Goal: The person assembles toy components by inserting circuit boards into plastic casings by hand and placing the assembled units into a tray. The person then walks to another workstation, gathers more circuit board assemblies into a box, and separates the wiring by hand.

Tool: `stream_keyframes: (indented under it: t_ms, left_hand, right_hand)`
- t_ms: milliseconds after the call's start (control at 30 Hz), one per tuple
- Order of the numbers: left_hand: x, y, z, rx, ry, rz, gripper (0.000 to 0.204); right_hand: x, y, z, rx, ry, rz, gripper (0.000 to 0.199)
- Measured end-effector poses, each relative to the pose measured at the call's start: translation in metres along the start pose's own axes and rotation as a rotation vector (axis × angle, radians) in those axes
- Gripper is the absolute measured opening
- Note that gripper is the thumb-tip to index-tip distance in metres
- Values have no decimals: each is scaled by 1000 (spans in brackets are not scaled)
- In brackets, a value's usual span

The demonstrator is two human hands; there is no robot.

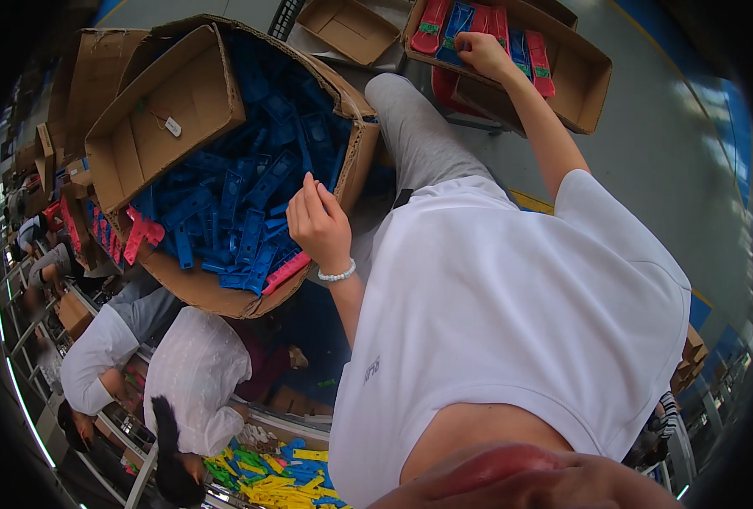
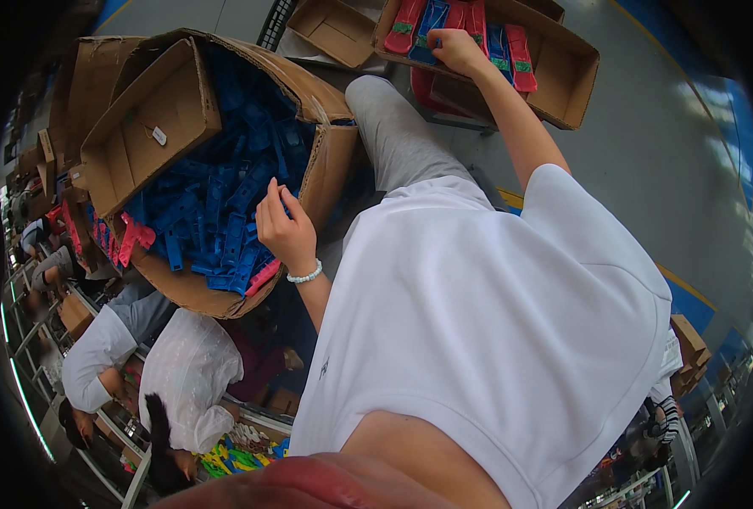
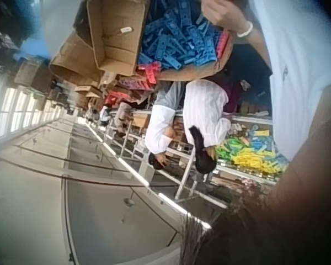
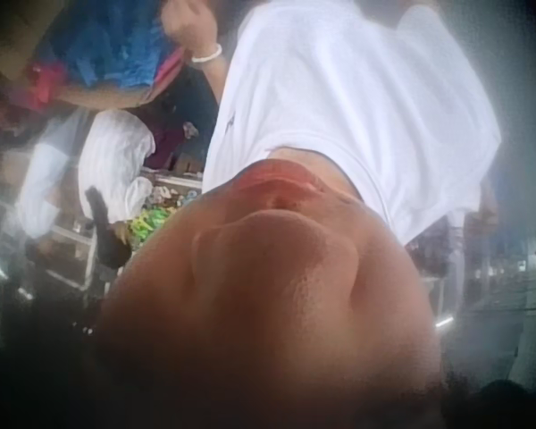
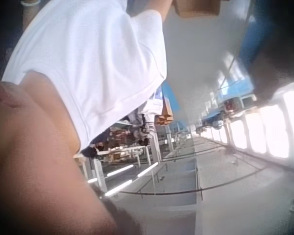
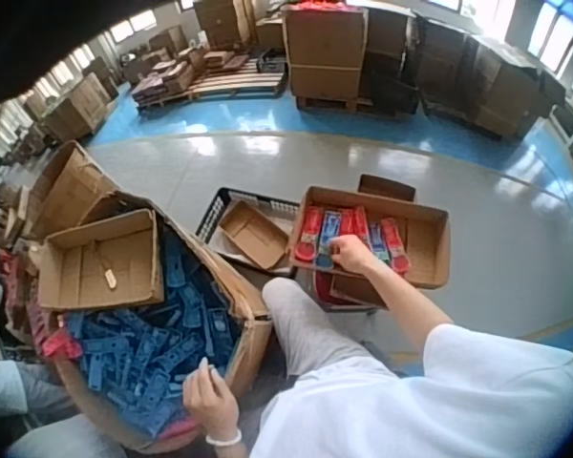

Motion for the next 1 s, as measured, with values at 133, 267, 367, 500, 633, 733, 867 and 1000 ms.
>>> stream_keyframes:
  t_ms: [133, 267, 367, 500, 633, 733, 867, 1000]
  left_hand:
    - [2, -1, 1, -5, 22, 7, 19]
    - [-3, 1, -2, -16, 19, 19, 19]
    - [-1, -2, 2, -2, 26, 3, 19]
    - [2, -4, 4, 4, 39, -10, 19]
    - [1, -4, 3, -2, 34, 4, 19]
    - [-1, -4, 2, -3, 26, 16, 19]
    - [-1, -6, 2, -7, 29, 6, 18]
    - [-1, -5, 0, -5, 15, 10, 19]
  right_hand:
    - [13, -9, -11, -248, 57, -156, 21]
    - [-7, 28, -35, -252, -113, -84, 20]
    - [-46, 21, -54, -131, -235, 43, 23]
    - [-75, -39, -79, 105, -460, -83, 23]
    - [-57, -55, -74, 154, -277, -36, 27]
    - [-43, -52, -60, 202, -299, -109, 30]
    - [-32, -58, -47, 251, -292, -304, 27]
    - [-26, -63, -47, 241, -107, -142, 28]
Point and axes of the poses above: each hand's wrist, its own z-axis towards the middle knuckle, its own x-axis out of the palm, y = z × x, the point moved 3 cm from there along z, towards the middle knuckle, and after that the axes turned 4 degrees about -z, right-handed, at the moved point
